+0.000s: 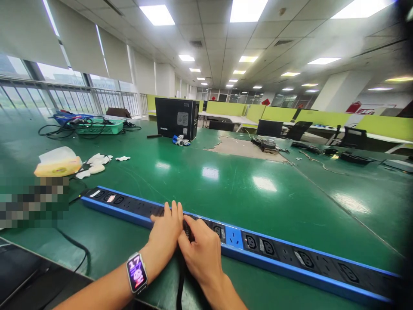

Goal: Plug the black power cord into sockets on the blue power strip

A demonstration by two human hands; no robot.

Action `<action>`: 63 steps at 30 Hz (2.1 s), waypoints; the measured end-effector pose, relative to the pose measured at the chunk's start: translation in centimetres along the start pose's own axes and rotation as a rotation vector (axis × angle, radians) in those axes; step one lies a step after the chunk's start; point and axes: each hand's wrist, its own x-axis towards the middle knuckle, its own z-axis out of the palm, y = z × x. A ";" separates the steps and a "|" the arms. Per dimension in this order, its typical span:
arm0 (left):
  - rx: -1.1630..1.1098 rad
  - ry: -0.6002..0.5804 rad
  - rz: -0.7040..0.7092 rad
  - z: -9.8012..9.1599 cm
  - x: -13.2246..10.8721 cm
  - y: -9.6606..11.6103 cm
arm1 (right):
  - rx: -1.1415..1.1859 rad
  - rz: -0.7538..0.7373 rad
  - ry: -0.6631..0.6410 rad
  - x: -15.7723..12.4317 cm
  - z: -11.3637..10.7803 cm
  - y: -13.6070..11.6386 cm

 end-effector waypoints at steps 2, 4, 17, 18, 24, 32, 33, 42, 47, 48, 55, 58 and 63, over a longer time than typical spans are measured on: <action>0.000 0.000 0.009 -0.1 -0.1 0.0 | -0.037 -0.017 0.000 0.0 -0.2 -0.2; 0.002 -0.012 0.014 -0.3 -0.2 -0.1 | -0.045 -0.010 -0.014 0.2 -0.5 -0.3; -0.102 -0.003 0.064 -0.7 -0.3 -0.4 | 0.075 -0.062 0.162 2.1 -4.3 -2.2; -0.106 0.005 0.072 -0.7 -0.4 -0.4 | 0.085 -0.020 0.175 2.4 -5.3 -2.1; -0.123 0.005 0.073 -0.2 -0.2 -0.3 | -0.028 0.419 0.034 1.0 -10.2 3.5; -0.145 -0.031 0.059 -0.5 0.0 -0.3 | -0.046 0.451 -0.087 -1.5 -11.4 6.4; -0.147 -0.028 0.059 -0.5 -0.1 -0.3 | -0.056 0.446 -0.102 -1.3 -11.3 6.1; -0.179 -0.028 0.039 -0.5 0.0 -0.2 | -0.160 0.492 -0.152 -0.8 -11.7 5.3; -0.176 -0.030 0.035 -0.3 0.0 -0.2 | -0.114 0.518 -0.166 -0.6 -11.2 5.3; -0.174 -0.026 0.036 -0.3 0.0 -0.2 | -0.121 0.522 -0.175 -0.6 -11.1 5.3; -0.157 -0.010 0.053 0.1 0.0 0.0 | -0.355 0.501 -0.189 -0.9 -10.0 4.5; -0.162 -0.014 0.044 -0.1 -0.1 -0.1 | -0.408 0.484 -0.228 -0.8 -10.1 4.5; -0.319 -0.004 0.086 -1.3 -0.9 -0.6 | -0.279 0.444 -0.177 1.3 -12.0 7.5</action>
